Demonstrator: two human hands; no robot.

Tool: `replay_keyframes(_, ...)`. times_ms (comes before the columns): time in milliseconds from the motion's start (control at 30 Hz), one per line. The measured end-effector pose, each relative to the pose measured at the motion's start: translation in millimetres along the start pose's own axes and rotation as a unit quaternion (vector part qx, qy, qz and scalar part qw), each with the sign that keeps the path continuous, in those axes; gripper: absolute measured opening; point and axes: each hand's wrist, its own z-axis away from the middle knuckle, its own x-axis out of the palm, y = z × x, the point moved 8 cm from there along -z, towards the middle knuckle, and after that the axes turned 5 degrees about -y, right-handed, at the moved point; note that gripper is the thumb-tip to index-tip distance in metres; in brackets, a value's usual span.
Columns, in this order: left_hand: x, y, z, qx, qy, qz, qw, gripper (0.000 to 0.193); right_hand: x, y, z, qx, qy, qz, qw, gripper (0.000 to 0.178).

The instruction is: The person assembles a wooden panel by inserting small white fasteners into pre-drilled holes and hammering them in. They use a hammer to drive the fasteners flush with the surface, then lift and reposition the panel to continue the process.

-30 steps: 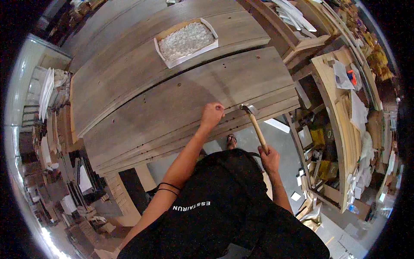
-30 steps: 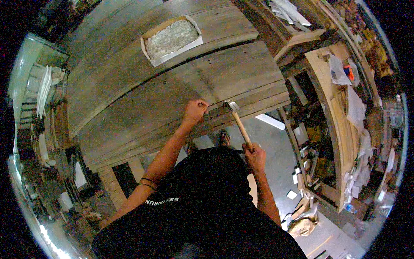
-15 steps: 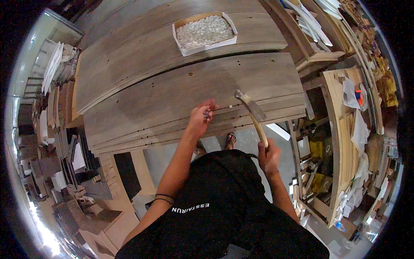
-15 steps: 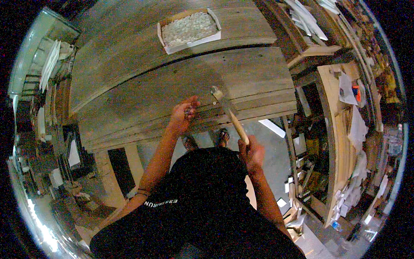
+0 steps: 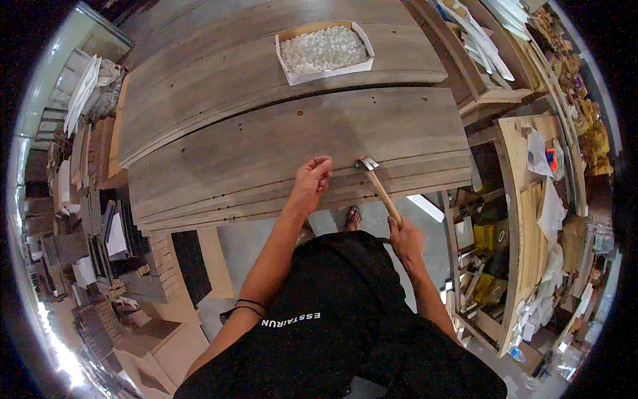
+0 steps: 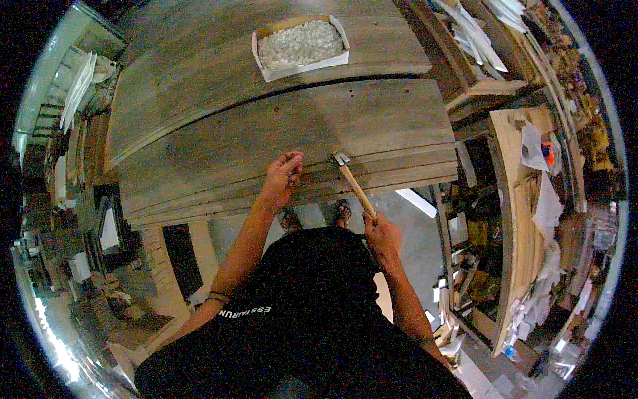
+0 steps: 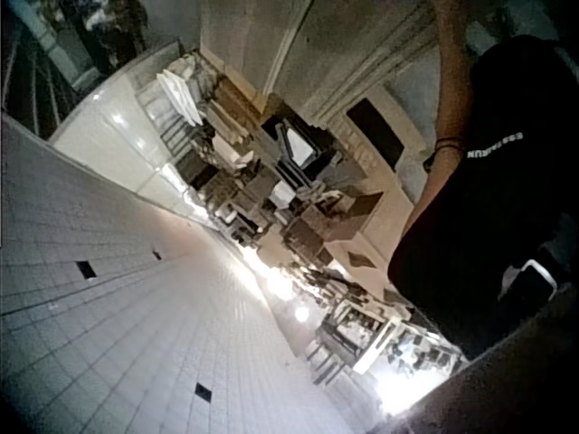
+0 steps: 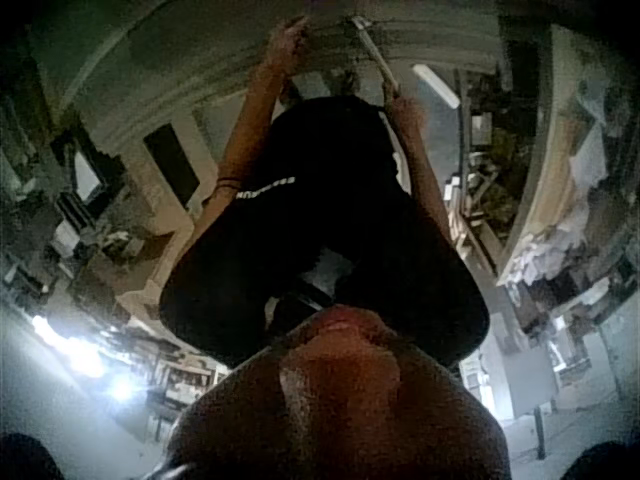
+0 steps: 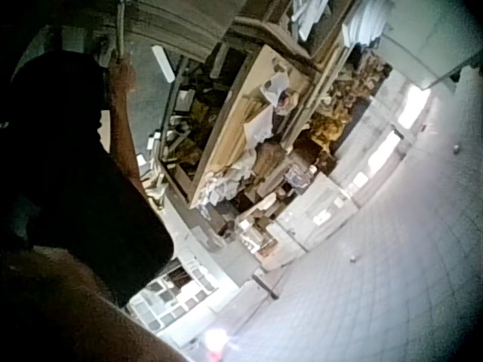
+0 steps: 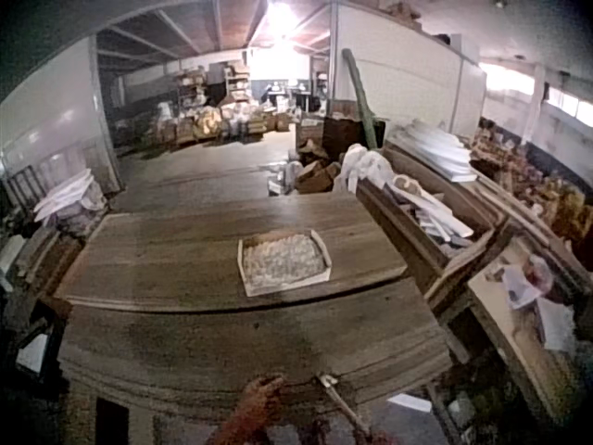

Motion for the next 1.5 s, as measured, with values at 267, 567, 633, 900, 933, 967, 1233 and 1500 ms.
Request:
replay_keyframes(267, 18, 7, 2, -0.023, -0.039, 0.086, 0.995, 0.012, 5, 5, 1, -0.029, 0.033, -0.019, 0.999, 0.038)
replay_keyframes(567, 25, 0, -5, -0.023, -0.047, 0.056, 0.997, 0.014, 0, -2, 3, -0.03, 0.016, -0.012, 0.999, 0.039)
replay_keyframes(633, 24, -3, -11, -0.039, -0.034, -0.007, 0.999, 0.015, 2, 0, 0, -0.015, -0.005, -0.024, 1.0, 0.04)
replay_keyframes(900, 64, -37, -78, 0.047, -0.053, -0.36, 0.93, 0.018, -4, 41, 8, 0.019, 0.023, -0.137, 0.99, 0.047)
replay_keyframes(933, 68, -40, -83, 0.049, -0.053, -0.399, 0.914, 0.018, -4, 45, 9, 0.026, 0.025, -0.129, 0.991, 0.047)
replay_keyframes(967, 69, -41, -86, 0.056, -0.051, -0.417, 0.906, 0.018, -4, 49, 10, 0.032, 0.027, -0.12, 0.992, 0.048)
replay_keyframes(1233, 87, -37, -88, 0.136, -0.084, -0.54, 0.826, 0.02, -1, 64, 17, 0.069, 0.03, -0.112, 0.991, 0.048)
replay_keyframes(1500, 67, -36, -71, 0.05, -0.047, -0.312, 0.947, 0.019, -16, 44, 15, 0.05, 0.053, -0.117, 0.99, 0.043)
